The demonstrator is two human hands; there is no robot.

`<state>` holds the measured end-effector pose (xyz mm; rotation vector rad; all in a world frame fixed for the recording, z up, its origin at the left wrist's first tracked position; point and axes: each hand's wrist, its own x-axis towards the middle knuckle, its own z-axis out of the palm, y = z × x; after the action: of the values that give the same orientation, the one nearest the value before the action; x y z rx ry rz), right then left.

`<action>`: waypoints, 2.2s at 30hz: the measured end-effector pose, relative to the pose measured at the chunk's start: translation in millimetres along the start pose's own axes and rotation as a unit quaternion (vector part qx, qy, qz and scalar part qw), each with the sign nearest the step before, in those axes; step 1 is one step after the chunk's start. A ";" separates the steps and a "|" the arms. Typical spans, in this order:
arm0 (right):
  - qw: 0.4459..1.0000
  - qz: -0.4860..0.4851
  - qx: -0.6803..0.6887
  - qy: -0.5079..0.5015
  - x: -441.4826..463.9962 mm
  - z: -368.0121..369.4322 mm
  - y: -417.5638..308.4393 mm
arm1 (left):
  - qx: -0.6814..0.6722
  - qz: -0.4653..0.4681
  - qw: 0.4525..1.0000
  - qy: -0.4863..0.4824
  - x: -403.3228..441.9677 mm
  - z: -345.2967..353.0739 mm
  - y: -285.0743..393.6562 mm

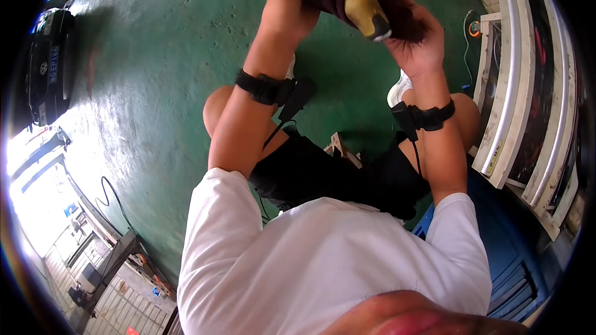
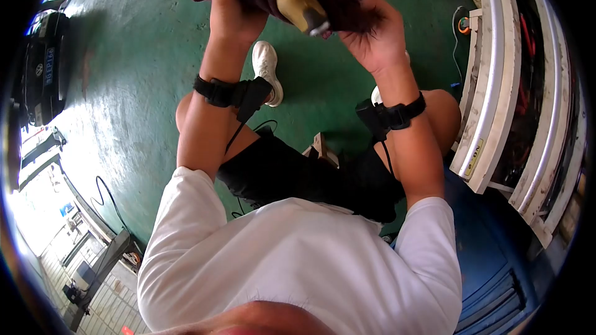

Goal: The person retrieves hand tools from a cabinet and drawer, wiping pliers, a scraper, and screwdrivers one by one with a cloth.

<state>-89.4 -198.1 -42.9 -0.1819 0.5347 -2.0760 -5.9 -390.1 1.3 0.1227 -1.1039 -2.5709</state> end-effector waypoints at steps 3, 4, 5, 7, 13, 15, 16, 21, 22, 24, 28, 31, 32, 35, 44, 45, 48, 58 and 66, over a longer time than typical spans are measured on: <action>0.992 -0.051 0.070 -0.095 -1.6 -2.3 10.6 | -0.074 0.015 0.996 0.037 2.2 -3.4 -3.3; 0.992 -0.050 0.071 -0.095 0.9 0.3 15.6 | -0.070 0.002 0.996 0.060 2.0 -2.0 -3.9; 0.992 -0.097 -0.012 -0.077 3.3 2.4 21.0 | -0.070 0.002 0.996 0.060 1.2 -1.8 -6.5; 0.983 -0.145 -0.096 -0.056 4.1 2.4 25.5 | -0.028 -0.041 0.998 0.036 -2.1 -5.0 -16.5; 0.966 -0.114 -0.228 0.039 0.3 18.1 31.1 | 0.091 -0.009 0.996 0.020 -9.7 3.5 -22.9; 0.966 -0.104 -0.227 0.060 0.0 18.5 31.4 | 0.121 0.023 0.992 0.011 -10.1 6.0 -18.6; 0.966 -0.095 -0.227 0.081 0.2 19.1 31.5 | 0.121 0.023 0.992 0.012 -10.6 7.6 -18.8; 0.947 -0.022 -0.311 0.081 -3.7 19.5 19.9 | 0.162 0.035 0.986 0.004 -11.9 10.9 -25.0; 0.929 -0.006 -0.366 0.057 -5.2 18.8 18.5 | 0.180 0.038 0.983 -0.001 -12.3 11.0 -27.1; 0.904 -0.015 -0.425 0.027 -6.6 17.8 18.9 | 0.215 0.043 0.976 -0.014 -15.1 11.9 -32.1; 0.862 -0.025 -0.505 0.035 -5.2 4.9 23.9 | 0.298 0.057 0.950 -0.077 -13.8 8.5 -38.0; 0.854 -0.055 -0.510 0.089 -1.3 3.9 29.0 | 0.333 0.026 0.937 -0.107 -8.4 11.1 -27.7; 0.851 -0.059 -0.514 0.084 0.8 4.2 29.1 | 0.371 0.032 0.916 -0.150 -4.0 6.3 -24.6; 0.832 -0.104 -0.535 0.108 1.8 5.3 28.7 | 0.441 0.039 0.871 -0.214 1.4 -12.2 1.7; 0.719 -0.236 -0.654 -0.003 4.1 -2.4 41.3 | 0.110 0.032 0.992 -0.043 16.8 -23.1 25.7; 0.685 -0.173 -0.708 0.018 0.2 8.1 40.9 | 0.112 0.031 0.993 -0.039 18.6 -20.0 21.8; 0.615 -0.113 -0.780 0.028 -2.0 14.1 47.5 | 0.078 0.001 0.993 0.091 20.7 -8.2 18.8; 0.487 -0.201 -0.850 -0.004 -3.2 -3.2 67.5 | 0.053 0.117 0.968 0.215 16.1 -2.6 12.4; 0.497 -0.127 -0.858 -0.021 -2.5 16.4 33.3 | -0.012 0.166 0.956 0.242 12.2 -23.7 47.4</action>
<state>-56.7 -216.0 -42.8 -1.4771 2.4620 -0.8820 0.6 -440.9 19.5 0.4901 -0.8242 -2.0950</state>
